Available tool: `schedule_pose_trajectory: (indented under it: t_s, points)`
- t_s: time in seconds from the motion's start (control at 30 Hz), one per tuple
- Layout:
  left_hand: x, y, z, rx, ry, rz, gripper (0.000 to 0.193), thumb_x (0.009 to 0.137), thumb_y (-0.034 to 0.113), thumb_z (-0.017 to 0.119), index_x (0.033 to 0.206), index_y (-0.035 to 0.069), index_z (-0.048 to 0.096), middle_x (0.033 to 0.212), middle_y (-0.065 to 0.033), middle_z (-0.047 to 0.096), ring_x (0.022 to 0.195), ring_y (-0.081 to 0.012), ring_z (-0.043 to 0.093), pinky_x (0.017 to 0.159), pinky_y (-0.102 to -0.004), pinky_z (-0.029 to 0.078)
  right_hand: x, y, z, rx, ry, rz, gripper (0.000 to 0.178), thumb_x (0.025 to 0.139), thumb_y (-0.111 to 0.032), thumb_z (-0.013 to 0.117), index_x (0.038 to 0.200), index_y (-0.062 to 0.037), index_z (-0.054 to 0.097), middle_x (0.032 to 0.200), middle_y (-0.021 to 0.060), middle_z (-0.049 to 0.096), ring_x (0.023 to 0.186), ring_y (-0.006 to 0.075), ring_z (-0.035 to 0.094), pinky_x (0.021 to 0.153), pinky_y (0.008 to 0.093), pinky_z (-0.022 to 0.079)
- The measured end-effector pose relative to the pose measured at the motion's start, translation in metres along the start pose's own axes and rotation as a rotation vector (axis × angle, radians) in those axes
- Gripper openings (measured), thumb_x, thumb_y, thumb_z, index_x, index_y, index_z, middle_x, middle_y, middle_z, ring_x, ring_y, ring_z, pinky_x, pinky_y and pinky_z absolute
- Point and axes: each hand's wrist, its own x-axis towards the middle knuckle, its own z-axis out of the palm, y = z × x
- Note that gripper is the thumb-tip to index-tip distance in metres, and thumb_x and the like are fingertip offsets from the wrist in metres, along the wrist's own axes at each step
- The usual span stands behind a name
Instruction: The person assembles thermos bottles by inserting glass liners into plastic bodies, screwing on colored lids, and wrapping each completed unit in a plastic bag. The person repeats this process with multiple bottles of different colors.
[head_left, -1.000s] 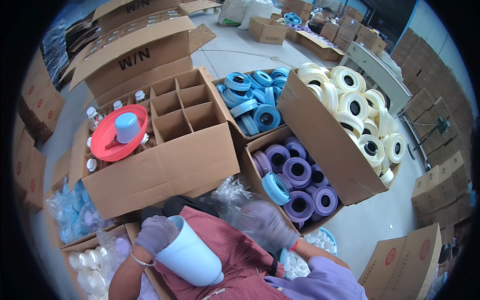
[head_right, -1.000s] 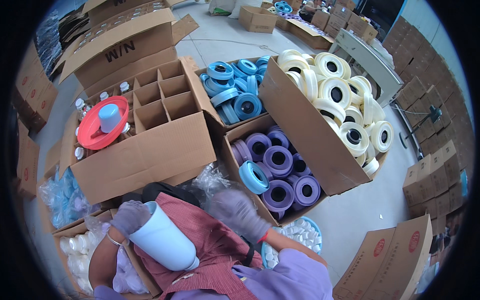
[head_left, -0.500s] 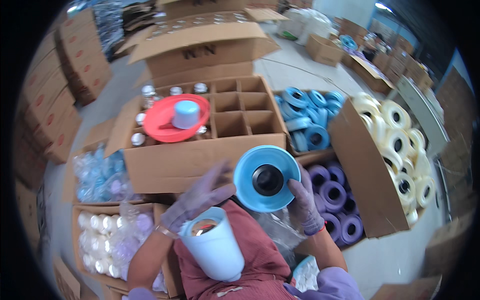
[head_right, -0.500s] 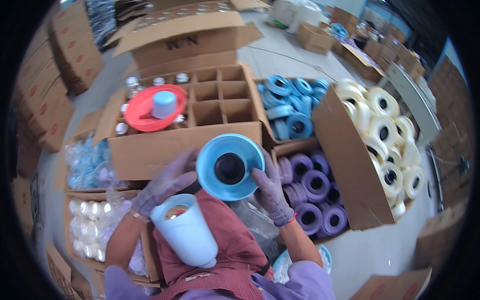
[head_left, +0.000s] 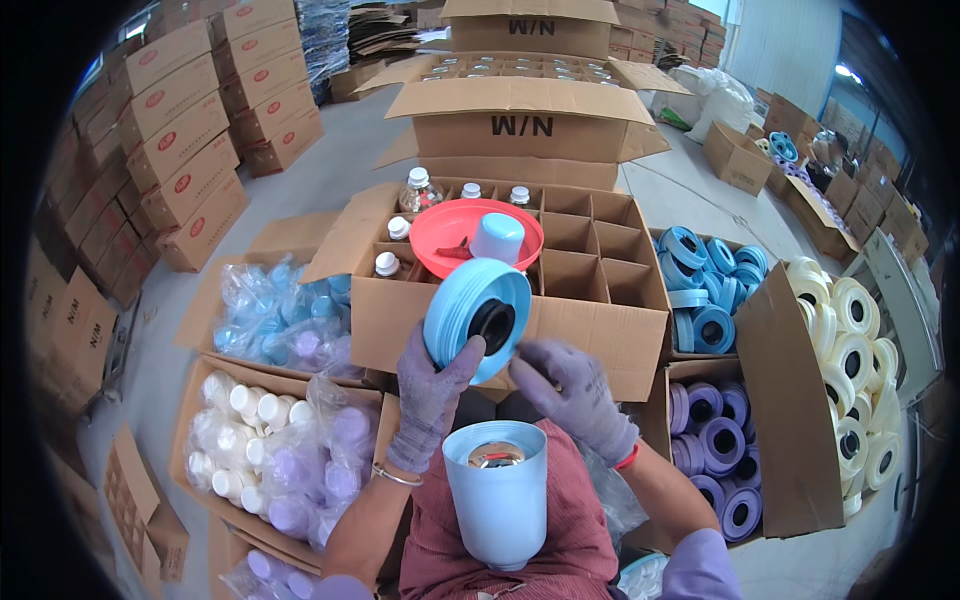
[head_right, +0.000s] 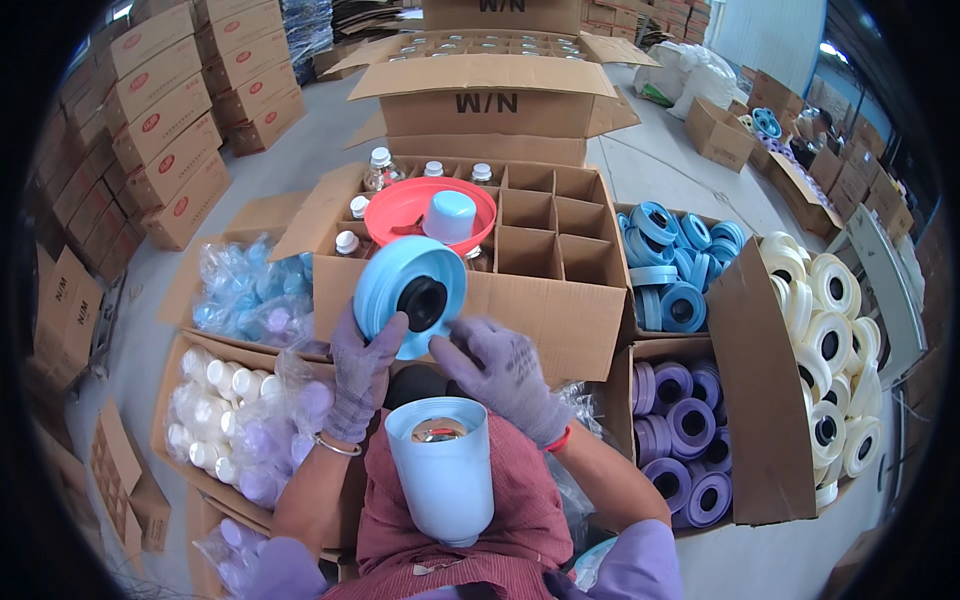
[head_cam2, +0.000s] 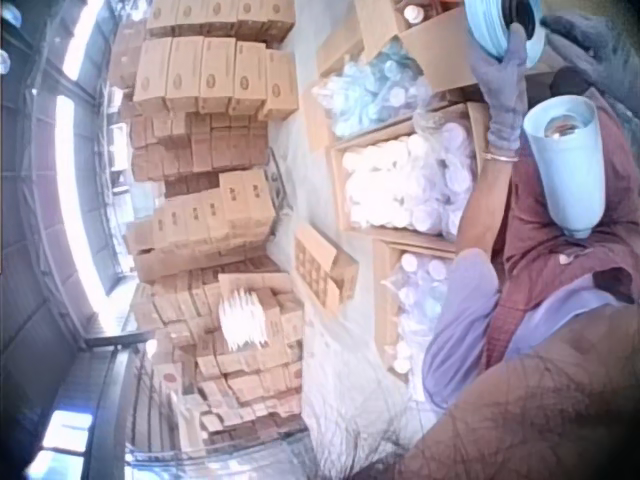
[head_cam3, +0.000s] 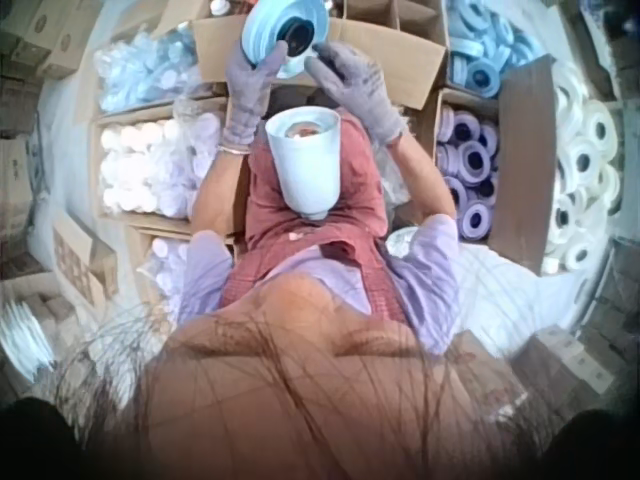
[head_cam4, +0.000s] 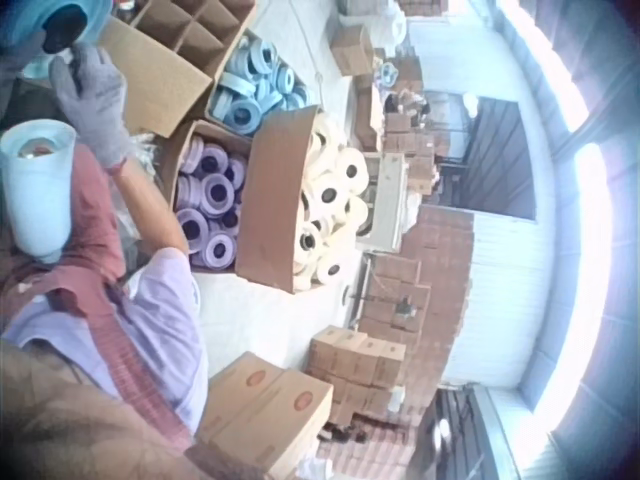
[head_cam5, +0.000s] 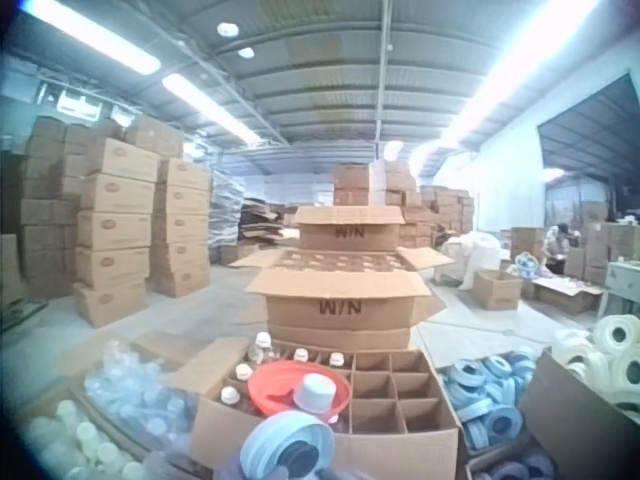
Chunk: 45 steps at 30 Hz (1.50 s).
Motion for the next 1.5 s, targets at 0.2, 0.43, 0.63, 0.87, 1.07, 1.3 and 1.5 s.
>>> schedule_pose_trajectory:
  t_s: [0.2,0.43,0.63,0.87,1.07,1.3,1.5]
  points:
    - [-0.024,0.006,-0.001,0.503,-0.088,0.405,0.073,0.073,0.031,0.088,0.129,-0.003,0.056,0.124,-0.0205,0.064,0.115,-0.0311,0.063,0.100,-0.0399,0.050,0.003,-0.014,0.028,0.666,-0.070,0.345,0.064,0.085,-0.020,0.075,0.138,-0.0017,0.044,0.125,0.0207,0.058,0.113,0.0370,0.062,0.095,0.0453,0.051]
    - [-0.008,-0.011,-0.057,0.736,-0.572,0.724,0.072,0.068,0.034,0.089,0.125,0.002,0.061,0.110,-0.0155,0.067,0.099,-0.0347,0.064,0.089,-0.0447,0.052,-0.021,0.041,0.013,0.934,-0.821,1.027,0.058,0.103,-0.050,0.043,0.122,0.0028,0.057,0.098,0.0111,0.072,0.072,0.0169,0.071,0.062,0.0283,0.060]
    - [-0.008,-0.043,-0.065,0.647,-0.944,0.740,0.048,0.088,0.043,0.067,0.123,0.010,0.067,0.101,-0.0091,0.066,0.091,-0.0302,0.060,0.087,-0.0423,0.046,-0.085,0.041,0.042,1.233,-0.280,0.956,0.051,0.107,-0.039,0.038,0.133,0.0012,0.056,0.126,0.0129,0.063,0.117,0.0192,0.060,0.103,0.0326,0.047]
    - [-0.030,-0.041,-0.059,0.534,-0.842,0.656,0.031,0.092,0.028,0.064,0.116,0.009,0.070,0.097,-0.0086,0.065,0.087,-0.0292,0.059,0.084,-0.0403,0.046,-0.096,0.022,0.063,0.866,-0.318,0.486,0.031,0.099,-0.014,0.047,0.121,0.0032,0.061,0.129,0.0189,0.063,0.119,0.0257,0.062,0.105,0.0358,0.046]
    - [-0.046,-0.049,-0.061,0.541,-0.752,0.492,0.026,0.097,0.013,0.051,0.113,0.000,0.067,0.103,-0.0144,0.066,0.094,-0.0307,0.061,0.087,-0.0384,0.049,-0.100,0.015,0.058,0.897,-0.358,0.563,0.033,0.100,-0.015,0.042,0.116,0.0052,0.063,0.126,0.0192,0.063,0.119,0.0305,0.060,0.107,0.0368,0.043]
    - [-0.049,-0.103,-0.014,-0.084,-0.849,-0.094,0.044,0.093,0.016,0.062,0.133,0.000,0.053,0.133,-0.0164,0.055,0.128,-0.0289,0.052,0.110,-0.0369,0.041,-0.095,-0.057,-0.064,0.333,-0.431,-0.130,0.042,0.087,-0.020,0.066,0.128,-0.0070,0.062,0.121,0.0175,0.058,0.113,0.0303,0.059,0.102,0.0481,0.045]
    - [-0.119,-0.051,-0.030,0.564,-1.064,-0.173,0.040,0.087,0.024,0.071,0.117,0.000,0.061,0.126,-0.0150,0.059,0.118,-0.0325,0.056,0.105,-0.0401,0.042,-0.140,-0.050,-0.099,0.022,-0.394,0.749,0.054,0.087,-0.040,0.070,0.125,-0.0034,0.057,0.102,0.0213,0.066,0.085,0.0360,0.068,0.073,0.0419,0.054]
